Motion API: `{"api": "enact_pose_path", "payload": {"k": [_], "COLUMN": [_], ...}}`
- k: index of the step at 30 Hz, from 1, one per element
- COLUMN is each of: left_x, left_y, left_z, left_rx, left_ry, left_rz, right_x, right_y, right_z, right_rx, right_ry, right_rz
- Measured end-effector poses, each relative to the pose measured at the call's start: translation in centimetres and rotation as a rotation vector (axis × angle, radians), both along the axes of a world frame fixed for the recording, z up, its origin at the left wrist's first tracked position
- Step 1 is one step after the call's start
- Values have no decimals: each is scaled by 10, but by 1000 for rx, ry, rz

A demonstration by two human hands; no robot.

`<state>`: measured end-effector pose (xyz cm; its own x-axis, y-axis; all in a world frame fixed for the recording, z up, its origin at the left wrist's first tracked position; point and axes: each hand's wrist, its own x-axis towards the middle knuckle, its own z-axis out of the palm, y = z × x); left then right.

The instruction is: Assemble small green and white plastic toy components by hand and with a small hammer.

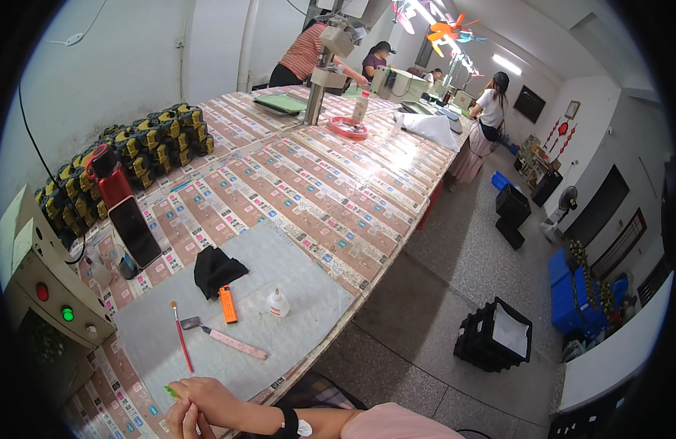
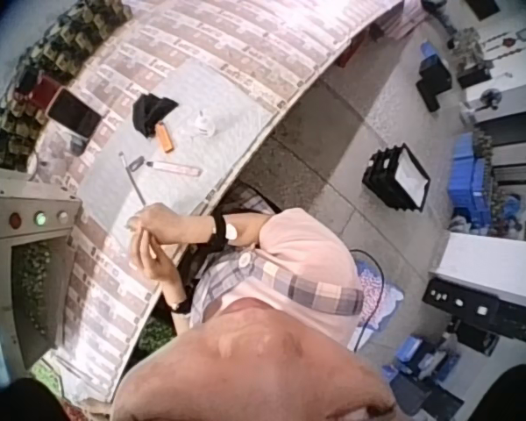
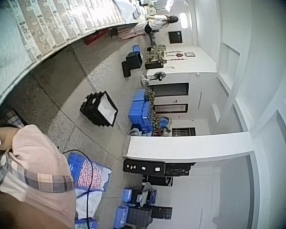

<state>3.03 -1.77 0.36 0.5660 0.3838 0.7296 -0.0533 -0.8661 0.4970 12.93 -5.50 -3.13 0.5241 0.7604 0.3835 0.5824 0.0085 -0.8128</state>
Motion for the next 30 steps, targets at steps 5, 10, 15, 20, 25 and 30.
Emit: {"api": "enact_pose_path", "payload": {"k": [5, 10, 15, 20, 25, 30], "left_x": [-4, -6, -2, -3, -3, -3], "left_y": [1, 4, 1, -1, -3, -1], "left_z": [-4, -9, 1, 2, 0, -1], "left_rx": [-11, 23, 15, 18, 39, 14], "left_ry": [22, -10, -12, 14, 24, 36], "left_rz": [-10, -49, -25, -3, -8, -39], "right_x": [0, 0, 0, 0, 1, 1], "right_y": [0, 1, 2, 1, 2, 2], "right_z": [-2, -2, 0, 1, -1, -5], "right_rx": [-45, -79, -54, -45, -63, -75], "right_ry": [-4, -25, -39, -22, -57, -74], "right_rz": [4, 8, 10, 5, -12, -22]}}
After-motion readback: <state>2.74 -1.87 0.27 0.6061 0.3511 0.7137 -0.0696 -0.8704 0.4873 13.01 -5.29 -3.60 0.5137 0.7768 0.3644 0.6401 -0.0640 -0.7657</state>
